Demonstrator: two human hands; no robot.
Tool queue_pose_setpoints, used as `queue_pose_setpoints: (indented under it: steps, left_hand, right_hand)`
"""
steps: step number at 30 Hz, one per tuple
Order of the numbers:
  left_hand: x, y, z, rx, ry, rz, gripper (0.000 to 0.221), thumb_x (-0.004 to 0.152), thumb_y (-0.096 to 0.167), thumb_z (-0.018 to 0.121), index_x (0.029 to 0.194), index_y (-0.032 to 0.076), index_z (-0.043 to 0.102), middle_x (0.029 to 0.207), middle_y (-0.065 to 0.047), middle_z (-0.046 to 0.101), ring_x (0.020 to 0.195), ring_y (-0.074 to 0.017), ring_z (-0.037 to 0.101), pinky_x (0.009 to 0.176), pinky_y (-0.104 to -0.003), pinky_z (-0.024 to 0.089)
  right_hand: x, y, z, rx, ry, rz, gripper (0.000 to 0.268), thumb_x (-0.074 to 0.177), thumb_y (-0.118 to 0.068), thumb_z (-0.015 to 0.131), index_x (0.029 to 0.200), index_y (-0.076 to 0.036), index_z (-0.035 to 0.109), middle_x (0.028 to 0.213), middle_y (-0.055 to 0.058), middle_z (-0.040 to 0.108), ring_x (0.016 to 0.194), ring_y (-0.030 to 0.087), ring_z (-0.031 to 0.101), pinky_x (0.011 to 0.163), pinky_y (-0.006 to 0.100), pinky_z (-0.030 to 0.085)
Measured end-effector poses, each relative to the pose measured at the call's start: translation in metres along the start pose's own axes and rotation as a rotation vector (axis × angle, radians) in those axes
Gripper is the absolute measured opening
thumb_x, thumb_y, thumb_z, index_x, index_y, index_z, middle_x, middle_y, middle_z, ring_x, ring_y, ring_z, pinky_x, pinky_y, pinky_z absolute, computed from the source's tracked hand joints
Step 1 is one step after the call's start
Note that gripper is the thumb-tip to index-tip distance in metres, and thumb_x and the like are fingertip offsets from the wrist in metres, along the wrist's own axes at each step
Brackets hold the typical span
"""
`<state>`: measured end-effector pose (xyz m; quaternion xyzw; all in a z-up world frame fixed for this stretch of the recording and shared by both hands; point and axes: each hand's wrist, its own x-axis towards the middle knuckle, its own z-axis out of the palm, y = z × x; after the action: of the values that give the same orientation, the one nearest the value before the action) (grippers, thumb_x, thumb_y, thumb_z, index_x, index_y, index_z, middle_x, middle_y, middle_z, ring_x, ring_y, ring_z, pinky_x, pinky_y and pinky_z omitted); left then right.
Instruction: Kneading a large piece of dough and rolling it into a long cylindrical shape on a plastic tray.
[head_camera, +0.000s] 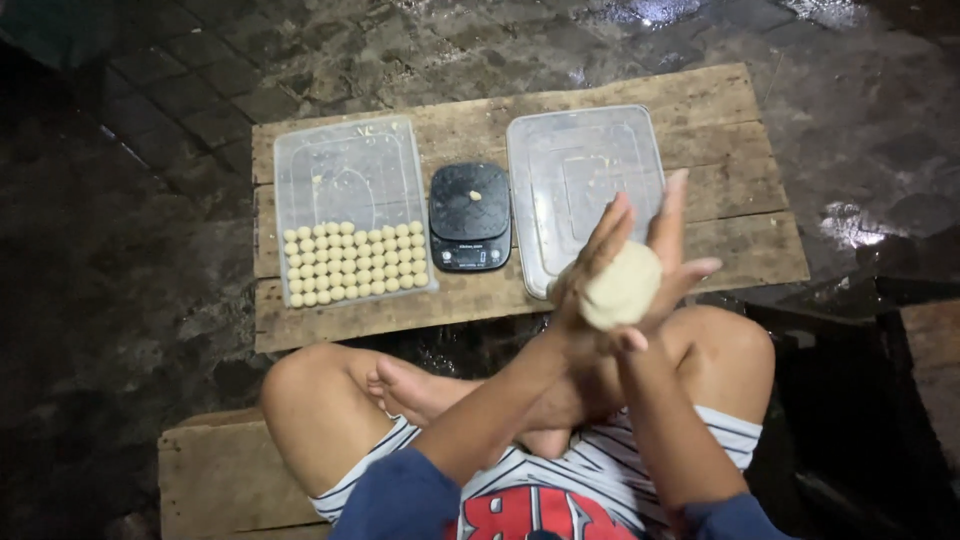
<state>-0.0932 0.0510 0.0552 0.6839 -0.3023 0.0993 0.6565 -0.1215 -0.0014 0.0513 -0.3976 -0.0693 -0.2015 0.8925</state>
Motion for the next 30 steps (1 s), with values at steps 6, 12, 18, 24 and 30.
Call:
queue_pose_setpoints:
  steps: [6, 12, 18, 24, 30]
  left_hand:
    - [0.003, 0.026, -0.010, -0.172, 0.068, -0.073, 0.111, 0.065, 0.059, 0.087, 0.150, 0.005, 0.041, 0.160, -0.017, 0.042, 0.149, -0.0315, 0.045, 0.126, -0.043, 0.036]
    - [0.017, 0.018, -0.012, -0.376, 0.326, -0.277, 0.020, 0.084, 0.020, 0.084, 0.097, 0.009, 0.074, 0.093, -0.003, 0.070, 0.090, -0.0094, 0.069, 0.084, -0.022, 0.056]
    - [0.057, 0.038, -0.012, -0.650, 0.508, -0.554, 0.031, 0.091, 0.038, 0.072, 0.073, 0.013, 0.064, 0.051, -0.009, 0.064, 0.046, -0.0099, 0.063, 0.044, -0.021, 0.047]
    - [0.072, 0.006, -0.039, -0.809, 0.402, -0.611, 0.036, 0.084, 0.037, 0.087, 0.096, 0.010, 0.067, 0.082, -0.006, 0.073, 0.078, -0.0144, 0.073, 0.074, -0.031, 0.059]
    - [0.046, -0.042, -0.055, -1.442, -0.358, -0.343, 0.095, 0.081, 0.062, 0.083, 0.157, 0.025, 0.041, 0.154, -0.021, 0.054, 0.145, -0.0357, 0.048, 0.115, -0.048, 0.045]
  right_hand:
    - [-0.003, 0.009, -0.033, -0.213, 0.050, -0.040, 0.122, 0.079, -0.081, 0.050, 0.164, -0.005, 0.006, 0.130, 0.010, 0.061, 0.112, 0.007, 0.060, 0.100, 0.022, 0.052]
    - [-0.025, 0.044, -0.075, -0.296, 0.059, 0.088, 0.100, 0.074, -0.057, 0.065, 0.150, -0.005, 0.026, 0.119, 0.011, 0.066, 0.101, 0.011, 0.064, 0.091, 0.028, 0.055]
    - [-0.040, 0.096, -0.098, -0.346, 0.046, 0.223, 0.080, 0.069, -0.033, 0.079, 0.135, -0.004, 0.045, 0.109, 0.012, 0.072, 0.090, 0.015, 0.068, 0.082, 0.034, 0.057]
    - [-0.049, 0.116, -0.149, -0.414, 0.023, 0.333, 0.064, 0.064, -0.009, 0.094, 0.121, -0.003, 0.065, 0.099, 0.013, 0.077, 0.079, 0.019, 0.072, 0.073, 0.040, 0.059]
    - [-0.047, 0.036, -0.065, 0.421, -0.245, 0.802, 0.061, 0.085, -0.025, 0.069, 0.125, 0.015, 0.045, 0.071, 0.032, 0.056, 0.039, 0.034, 0.058, 0.036, 0.044, 0.052]
